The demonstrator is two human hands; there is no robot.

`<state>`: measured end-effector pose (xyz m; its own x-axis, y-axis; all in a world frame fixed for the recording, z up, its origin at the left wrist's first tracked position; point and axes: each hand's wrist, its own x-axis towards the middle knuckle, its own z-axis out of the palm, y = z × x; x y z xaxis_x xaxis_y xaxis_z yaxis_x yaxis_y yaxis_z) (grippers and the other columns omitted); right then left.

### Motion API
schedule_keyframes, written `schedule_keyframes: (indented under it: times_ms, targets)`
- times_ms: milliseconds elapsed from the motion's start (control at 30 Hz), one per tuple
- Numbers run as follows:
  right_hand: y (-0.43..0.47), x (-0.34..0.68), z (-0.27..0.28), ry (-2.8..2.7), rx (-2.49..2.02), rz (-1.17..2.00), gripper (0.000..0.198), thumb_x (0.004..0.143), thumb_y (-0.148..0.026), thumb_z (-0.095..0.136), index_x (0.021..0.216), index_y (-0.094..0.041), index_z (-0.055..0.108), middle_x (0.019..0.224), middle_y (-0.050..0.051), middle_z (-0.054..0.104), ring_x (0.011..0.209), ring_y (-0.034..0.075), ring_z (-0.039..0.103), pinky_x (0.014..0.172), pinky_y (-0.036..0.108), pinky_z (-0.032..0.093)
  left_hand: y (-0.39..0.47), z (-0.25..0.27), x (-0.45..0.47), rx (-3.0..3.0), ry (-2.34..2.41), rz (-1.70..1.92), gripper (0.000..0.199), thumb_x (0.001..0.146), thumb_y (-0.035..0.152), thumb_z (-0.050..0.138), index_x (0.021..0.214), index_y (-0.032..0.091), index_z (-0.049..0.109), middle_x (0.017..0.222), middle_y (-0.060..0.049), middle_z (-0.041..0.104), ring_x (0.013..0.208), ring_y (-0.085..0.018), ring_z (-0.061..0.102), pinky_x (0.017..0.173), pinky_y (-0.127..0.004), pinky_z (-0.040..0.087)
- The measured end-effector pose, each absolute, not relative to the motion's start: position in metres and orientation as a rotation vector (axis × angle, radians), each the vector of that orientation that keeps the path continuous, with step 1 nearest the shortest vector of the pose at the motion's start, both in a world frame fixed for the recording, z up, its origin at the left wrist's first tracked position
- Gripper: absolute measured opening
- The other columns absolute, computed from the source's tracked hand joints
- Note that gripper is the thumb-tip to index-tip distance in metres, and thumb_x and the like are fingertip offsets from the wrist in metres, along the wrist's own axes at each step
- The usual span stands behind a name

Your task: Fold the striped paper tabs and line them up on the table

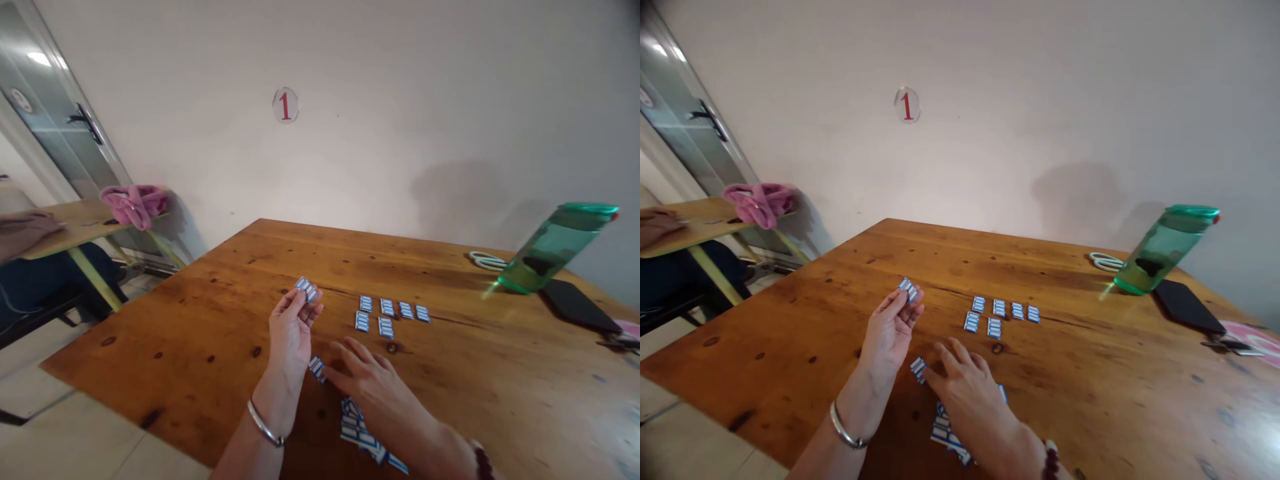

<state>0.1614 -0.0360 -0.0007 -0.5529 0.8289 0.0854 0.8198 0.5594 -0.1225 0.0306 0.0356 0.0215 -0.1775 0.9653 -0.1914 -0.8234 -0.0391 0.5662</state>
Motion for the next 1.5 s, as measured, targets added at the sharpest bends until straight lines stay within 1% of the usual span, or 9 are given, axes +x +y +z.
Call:
schedule_keyframes:
  times_ms: [200, 600, 667, 733, 800, 933, 1200, 1333, 1500]
  targets:
    - [-0.032, 0.144, -0.001, -2.690, -1.422, 0.064, 0.043, 0.082, -0.007, 0.040, 0.118, -0.027, 0.052, 0.137, 0.006, 0.041, 0.128, 0.029, 0.029, 0.092, 0.047, 0.040, 0.037, 0.020, 0.030, 0.277, 0.679, 1.614, 0.013, 0.067, 0.003, 0.061, 0.064, 0.015, 0.058, 0.063, -0.003, 0.070, 0.062, -0.015, 0.067, 0.056, -0.022, 0.050]
    - [-0.072, 0.226, -0.017, -2.441, -1.882, 0.115, 0.063, 0.067, 0.003, 0.039, 0.124, -0.022, 0.049, 0.138, 0.010, 0.040, 0.128, 0.027, 0.030, 0.093, 0.046, 0.039, 0.036, 0.016, 0.033, 0.286, 0.668, 1.547, 0.012, 0.067, 0.003, 0.062, 0.068, 0.014, 0.059, 0.065, -0.004, 0.070, 0.062, -0.015, 0.067, 0.057, -0.023, 0.050]
    - [-0.082, 0.222, -0.014, -2.422, -1.776, 0.184, 0.047, 0.077, -0.005, 0.040, 0.119, -0.025, 0.052, 0.130, 0.009, 0.049, 0.120, 0.025, 0.042, 0.088, 0.042, 0.043, 0.035, 0.017, 0.033, 0.294, 0.660, 1.538, 0.011, 0.066, 0.003, 0.062, 0.067, 0.014, 0.059, 0.066, -0.003, 0.070, 0.063, -0.015, 0.067, 0.057, -0.023, 0.050]
    - [-0.089, 0.210, -0.009, -2.357, -1.761, 0.297, 0.027, 0.087, -0.019, 0.037, 0.100, -0.028, 0.059, 0.111, 0.007, 0.060, 0.101, 0.023, 0.055, 0.076, 0.037, 0.047, 0.034, 0.017, 0.034, 0.302, 0.656, 1.528, 0.011, 0.066, 0.004, 0.063, 0.067, 0.014, 0.060, 0.065, -0.003, 0.070, 0.063, -0.015, 0.067, 0.057, -0.022, 0.050]
    - [-0.092, 0.195, -0.006, -2.299, -1.816, 0.311, 0.020, 0.087, -0.028, 0.040, 0.084, -0.026, 0.061, 0.096, 0.005, 0.062, 0.092, 0.024, 0.056, 0.069, 0.036, 0.046, 0.033, 0.016, 0.034, 0.306, 0.660, 1.517, 0.010, 0.066, 0.005, 0.064, 0.067, 0.014, 0.060, 0.066, -0.003, 0.070, 0.063, -0.015, 0.067, 0.058, -0.023, 0.049]
    - [-0.088, 0.174, -0.012, -2.218, -1.923, 0.240, 0.007, 0.077, -0.030, 0.055, 0.079, -0.023, 0.058, 0.093, 0.007, 0.061, 0.090, 0.027, 0.055, 0.070, 0.038, 0.042, 0.033, 0.017, 0.034, 0.307, 0.676, 1.505, 0.010, 0.067, 0.005, 0.063, 0.068, 0.014, 0.059, 0.065, -0.003, 0.069, 0.062, -0.015, 0.067, 0.058, -0.023, 0.049]
    - [-0.078, 0.172, -0.017, -2.103, -1.816, 0.500, 0.009, 0.075, -0.012, 0.049, 0.072, -0.020, 0.051, 0.077, 0.003, 0.061, 0.072, 0.018, 0.055, 0.063, 0.028, 0.039, 0.032, 0.019, 0.035, 0.314, 0.678, 1.489, 0.010, 0.068, 0.006, 0.062, 0.069, 0.015, 0.058, 0.065, -0.003, 0.069, 0.060, -0.015, 0.067, 0.054, -0.022, 0.049]
    - [-0.077, 0.178, -0.012, -1.929, -1.817, 0.628, 0.010, 0.075, -0.015, 0.047, 0.068, -0.020, 0.049, 0.066, 0.000, 0.059, 0.061, 0.014, 0.053, 0.058, 0.024, 0.038, 0.031, 0.018, 0.036, 0.310, 0.655, 1.493, 0.011, 0.066, 0.005, 0.064, 0.067, 0.015, 0.058, 0.066, -0.004, 0.069, 0.061, -0.016, 0.067, 0.054, -0.023, 0.049]
    - [-0.079, 0.183, -0.008, -2.024, -1.796, 0.708, 0.006, 0.072, -0.017, 0.052, 0.066, -0.020, 0.052, 0.066, -0.001, 0.061, 0.062, 0.013, 0.054, 0.057, 0.023, 0.038, 0.031, 0.017, 0.036, 0.309, 0.641, 1.479, 0.011, 0.066, 0.006, 0.064, 0.066, 0.014, 0.058, 0.065, -0.005, 0.069, 0.060, -0.016, 0.067, 0.054, -0.022, 0.049]
